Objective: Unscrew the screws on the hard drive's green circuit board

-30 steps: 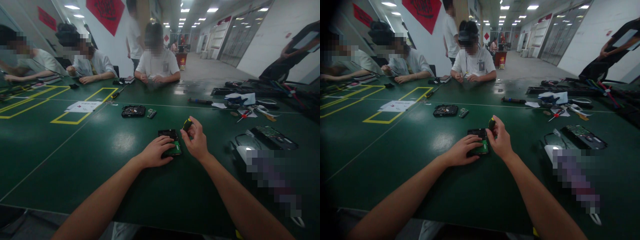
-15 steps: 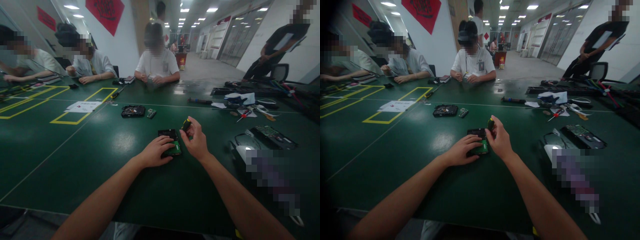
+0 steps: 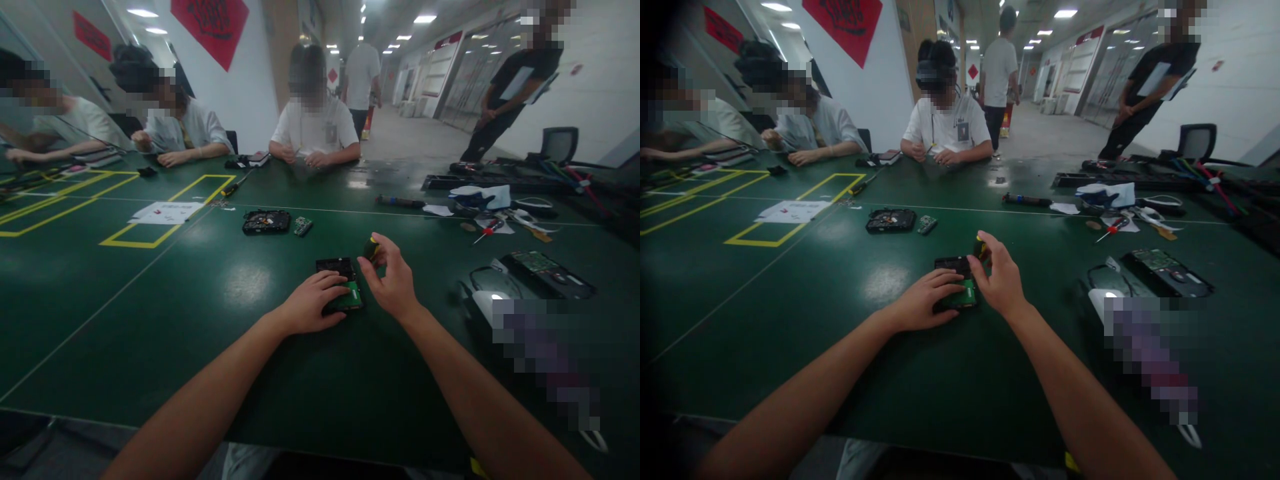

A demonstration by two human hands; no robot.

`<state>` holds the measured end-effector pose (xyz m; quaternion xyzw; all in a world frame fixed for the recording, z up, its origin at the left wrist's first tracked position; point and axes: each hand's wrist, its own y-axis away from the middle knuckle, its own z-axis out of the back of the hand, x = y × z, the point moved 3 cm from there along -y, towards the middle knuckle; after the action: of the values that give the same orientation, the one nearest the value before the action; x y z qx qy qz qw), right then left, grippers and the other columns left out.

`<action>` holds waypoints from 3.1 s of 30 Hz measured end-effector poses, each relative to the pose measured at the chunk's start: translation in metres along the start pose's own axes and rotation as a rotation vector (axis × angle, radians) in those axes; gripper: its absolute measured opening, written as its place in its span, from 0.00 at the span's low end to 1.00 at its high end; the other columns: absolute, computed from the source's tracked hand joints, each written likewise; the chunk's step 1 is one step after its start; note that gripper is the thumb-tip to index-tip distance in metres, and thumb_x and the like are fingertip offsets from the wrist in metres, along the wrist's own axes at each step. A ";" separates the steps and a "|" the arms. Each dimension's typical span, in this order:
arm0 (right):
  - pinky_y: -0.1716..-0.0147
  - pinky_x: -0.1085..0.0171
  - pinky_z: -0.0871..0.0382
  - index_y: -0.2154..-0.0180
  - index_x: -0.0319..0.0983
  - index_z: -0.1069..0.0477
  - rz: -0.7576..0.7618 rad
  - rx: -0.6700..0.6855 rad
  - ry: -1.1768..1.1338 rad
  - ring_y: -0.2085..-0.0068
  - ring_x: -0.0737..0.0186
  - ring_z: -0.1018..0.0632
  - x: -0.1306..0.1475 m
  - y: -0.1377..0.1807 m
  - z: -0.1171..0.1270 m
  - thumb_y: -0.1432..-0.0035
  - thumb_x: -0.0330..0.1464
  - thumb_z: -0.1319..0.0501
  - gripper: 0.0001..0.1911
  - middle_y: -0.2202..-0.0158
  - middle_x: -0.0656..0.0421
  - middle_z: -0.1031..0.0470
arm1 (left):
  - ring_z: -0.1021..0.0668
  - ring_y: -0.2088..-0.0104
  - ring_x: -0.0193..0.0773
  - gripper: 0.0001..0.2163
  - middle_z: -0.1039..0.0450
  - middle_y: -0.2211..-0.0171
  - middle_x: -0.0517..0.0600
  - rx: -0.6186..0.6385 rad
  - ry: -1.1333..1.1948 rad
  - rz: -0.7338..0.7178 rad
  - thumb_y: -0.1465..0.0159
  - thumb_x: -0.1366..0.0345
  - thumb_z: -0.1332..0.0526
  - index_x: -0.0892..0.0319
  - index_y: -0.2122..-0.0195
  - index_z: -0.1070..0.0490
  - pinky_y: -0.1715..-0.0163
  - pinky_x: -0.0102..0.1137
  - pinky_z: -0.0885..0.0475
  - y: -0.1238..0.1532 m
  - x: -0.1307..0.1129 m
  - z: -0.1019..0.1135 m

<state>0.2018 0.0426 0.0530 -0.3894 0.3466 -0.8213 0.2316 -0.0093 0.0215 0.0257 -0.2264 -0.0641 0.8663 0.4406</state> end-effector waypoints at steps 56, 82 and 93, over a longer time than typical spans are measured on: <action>0.60 0.58 0.27 0.45 0.44 0.26 0.012 0.310 -0.025 0.59 0.58 0.22 0.044 -0.046 0.027 0.30 0.34 0.40 0.14 0.51 0.53 0.23 | 0.32 0.34 0.54 0.26 0.30 0.36 0.57 -0.011 -0.008 -0.001 0.36 0.55 0.33 0.55 0.38 0.30 0.34 0.52 0.34 0.002 0.001 -0.001; 0.62 0.59 0.27 0.54 0.43 0.23 -0.026 0.218 -0.007 0.61 0.59 0.22 0.032 -0.052 0.038 0.31 0.39 0.38 0.09 0.57 0.55 0.23 | 0.35 0.32 0.54 0.27 0.33 0.34 0.56 -0.001 -0.009 -0.001 0.35 0.57 0.33 0.52 0.35 0.33 0.34 0.54 0.35 0.001 0.004 -0.008; 0.65 0.62 0.30 0.54 0.42 0.24 -0.065 0.366 -0.077 0.63 0.60 0.21 0.033 -0.061 0.037 0.32 0.34 0.38 0.07 0.60 0.57 0.20 | 0.33 0.33 0.55 0.26 0.32 0.35 0.56 -0.011 0.007 0.006 0.34 0.57 0.33 0.51 0.35 0.32 0.34 0.54 0.34 -0.001 0.004 -0.009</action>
<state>0.2052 0.0460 0.1315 -0.3832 0.1696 -0.8621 0.2851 -0.0073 0.0246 0.0168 -0.2318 -0.0668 0.8665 0.4370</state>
